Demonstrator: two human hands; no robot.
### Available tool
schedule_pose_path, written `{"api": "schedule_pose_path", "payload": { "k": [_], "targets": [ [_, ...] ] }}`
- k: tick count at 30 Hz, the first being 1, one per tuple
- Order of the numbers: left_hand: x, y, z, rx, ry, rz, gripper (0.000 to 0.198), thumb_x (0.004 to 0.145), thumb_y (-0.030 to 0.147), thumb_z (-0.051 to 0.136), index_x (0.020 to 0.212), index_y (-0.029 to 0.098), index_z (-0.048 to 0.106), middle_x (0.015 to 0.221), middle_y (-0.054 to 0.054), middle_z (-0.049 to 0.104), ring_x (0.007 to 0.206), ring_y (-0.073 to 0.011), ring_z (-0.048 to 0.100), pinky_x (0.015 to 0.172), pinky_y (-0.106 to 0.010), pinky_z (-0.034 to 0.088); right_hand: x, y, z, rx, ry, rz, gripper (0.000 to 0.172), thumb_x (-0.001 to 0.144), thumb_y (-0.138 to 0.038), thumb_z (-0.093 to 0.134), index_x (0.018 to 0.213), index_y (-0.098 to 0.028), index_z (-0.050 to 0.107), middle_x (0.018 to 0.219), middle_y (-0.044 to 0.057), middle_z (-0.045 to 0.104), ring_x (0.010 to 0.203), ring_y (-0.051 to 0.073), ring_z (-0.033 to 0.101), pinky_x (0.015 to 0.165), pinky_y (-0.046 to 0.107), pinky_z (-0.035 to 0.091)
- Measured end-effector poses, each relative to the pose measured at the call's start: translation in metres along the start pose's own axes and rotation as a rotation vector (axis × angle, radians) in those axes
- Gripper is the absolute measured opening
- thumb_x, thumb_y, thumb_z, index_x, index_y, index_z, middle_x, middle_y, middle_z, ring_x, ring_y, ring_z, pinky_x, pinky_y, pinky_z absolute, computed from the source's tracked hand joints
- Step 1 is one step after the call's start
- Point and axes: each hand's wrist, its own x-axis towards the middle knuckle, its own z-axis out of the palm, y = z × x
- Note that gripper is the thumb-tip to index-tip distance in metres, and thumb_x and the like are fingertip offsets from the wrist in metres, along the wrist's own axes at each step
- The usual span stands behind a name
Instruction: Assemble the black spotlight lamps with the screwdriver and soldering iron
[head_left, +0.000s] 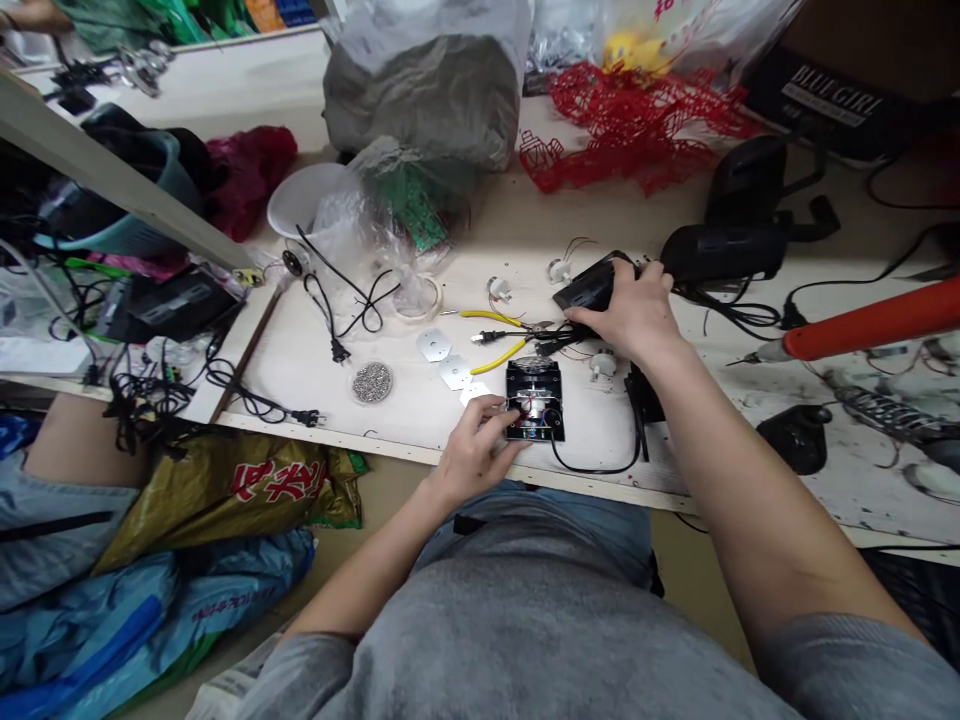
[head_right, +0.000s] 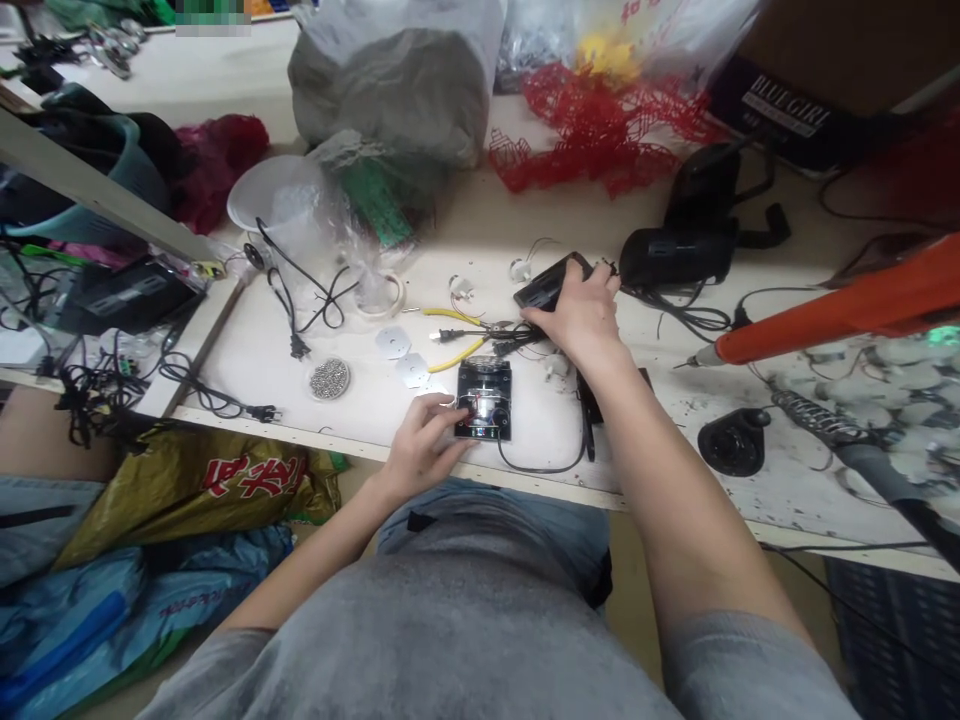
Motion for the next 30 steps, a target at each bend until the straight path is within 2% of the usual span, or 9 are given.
{"api": "schedule_pose_path", "payload": {
  "k": [3,8,11,13,18,21,23,25,30],
  "targets": [
    [0.0,-0.002,0.0,-0.065,-0.012,-0.066,0.048,0.09,0.032,0.071,0.133,0.019,0.052,0.122,-0.014,0.053,0.115,-0.0258,0.06,0.091,-0.041,0.061,0.002,0.006,0.006,-0.037,-0.002,-0.054,0.109,0.065,-0.07,0.08,0.145,-0.004,0.043,0.136,0.029,0.038,0.127,0.05,0.041,0.107,0.07,0.036],
    [0.008,-0.007,-0.006,-0.13,-0.119,-0.175,0.111,0.072,0.037,0.088,0.159,0.026,0.019,0.144,-0.018,0.043,0.127,-0.0327,0.054,0.099,-0.049,0.056,0.006,0.014,0.01,-0.026,-0.007,-0.113,0.117,0.063,-0.076,0.077,0.148,-0.005,0.038,0.139,0.03,0.035,0.13,0.051,0.039,0.109,0.07,0.034],
    [0.02,-0.01,-0.016,-0.059,-0.218,-0.172,0.134,0.061,0.036,0.095,0.162,0.03,0.008,0.153,-0.019,0.04,0.136,-0.04,0.044,0.11,-0.058,0.044,0.003,0.01,0.001,-0.036,-0.022,-0.103,0.109,0.068,-0.072,0.077,0.146,-0.005,0.04,0.136,0.028,0.038,0.129,0.049,0.04,0.108,0.068,0.035],
    [0.028,-0.012,-0.023,-0.057,-0.287,-0.182,0.144,0.056,0.036,0.097,0.163,0.031,0.001,0.156,-0.019,0.04,0.135,-0.0417,0.045,0.11,-0.06,0.042,-0.004,0.002,-0.016,-0.029,0.014,-0.135,0.102,0.072,-0.065,0.076,0.147,-0.007,0.04,0.135,0.028,0.038,0.129,0.049,0.039,0.108,0.067,0.036],
    [0.038,-0.019,-0.037,-0.117,-0.388,-0.175,0.149,0.058,0.035,0.097,0.162,0.033,-0.009,0.161,-0.02,0.037,0.136,-0.0425,0.047,0.109,-0.059,0.041,-0.055,-0.025,-0.085,0.058,0.125,-0.501,0.086,0.084,-0.051,0.07,0.155,-0.024,0.031,0.151,0.023,0.031,0.14,0.051,0.031,0.112,0.072,0.032],
    [0.04,-0.023,-0.042,-0.138,-0.388,-0.161,0.145,0.062,0.032,0.094,0.162,0.033,-0.012,0.161,-0.019,0.037,0.137,-0.0411,0.048,0.11,-0.057,0.041,-0.101,-0.04,-0.112,0.145,-0.075,-0.806,0.088,0.084,-0.048,0.072,0.158,-0.033,0.026,0.153,0.018,0.036,0.14,0.049,0.038,0.11,0.073,0.038],
    [0.04,-0.026,-0.045,-0.155,-0.393,-0.181,0.146,0.061,0.031,0.093,0.162,0.032,-0.012,0.161,-0.02,0.037,0.137,-0.0411,0.048,0.11,-0.056,0.041,-0.126,-0.046,-0.113,0.174,-0.238,-0.915,0.085,0.086,-0.038,0.071,0.158,-0.032,0.025,0.153,0.018,0.038,0.142,0.045,0.039,0.11,0.07,0.042],
    [0.041,-0.028,-0.048,-0.173,-0.405,-0.204,0.147,0.06,0.032,0.094,0.162,0.033,-0.012,0.16,-0.02,0.037,0.137,-0.0416,0.048,0.111,-0.056,0.04,-0.142,-0.047,-0.102,0.173,-0.327,-0.961,0.082,0.087,-0.027,0.067,0.158,-0.028,0.026,0.155,0.019,0.037,0.146,0.041,0.037,0.112,0.068,0.043],
    [0.04,-0.028,-0.05,-0.164,-0.44,-0.171,0.146,0.061,0.033,0.094,0.162,0.032,-0.012,0.161,-0.019,0.037,0.137,-0.0417,0.048,0.111,-0.056,0.04,-0.136,-0.038,-0.071,0.165,-0.33,-0.924,0.079,0.083,-0.026,0.071,0.153,-0.023,0.035,0.155,0.022,0.037,0.146,0.041,0.037,0.112,0.068,0.043]
  ]
}}
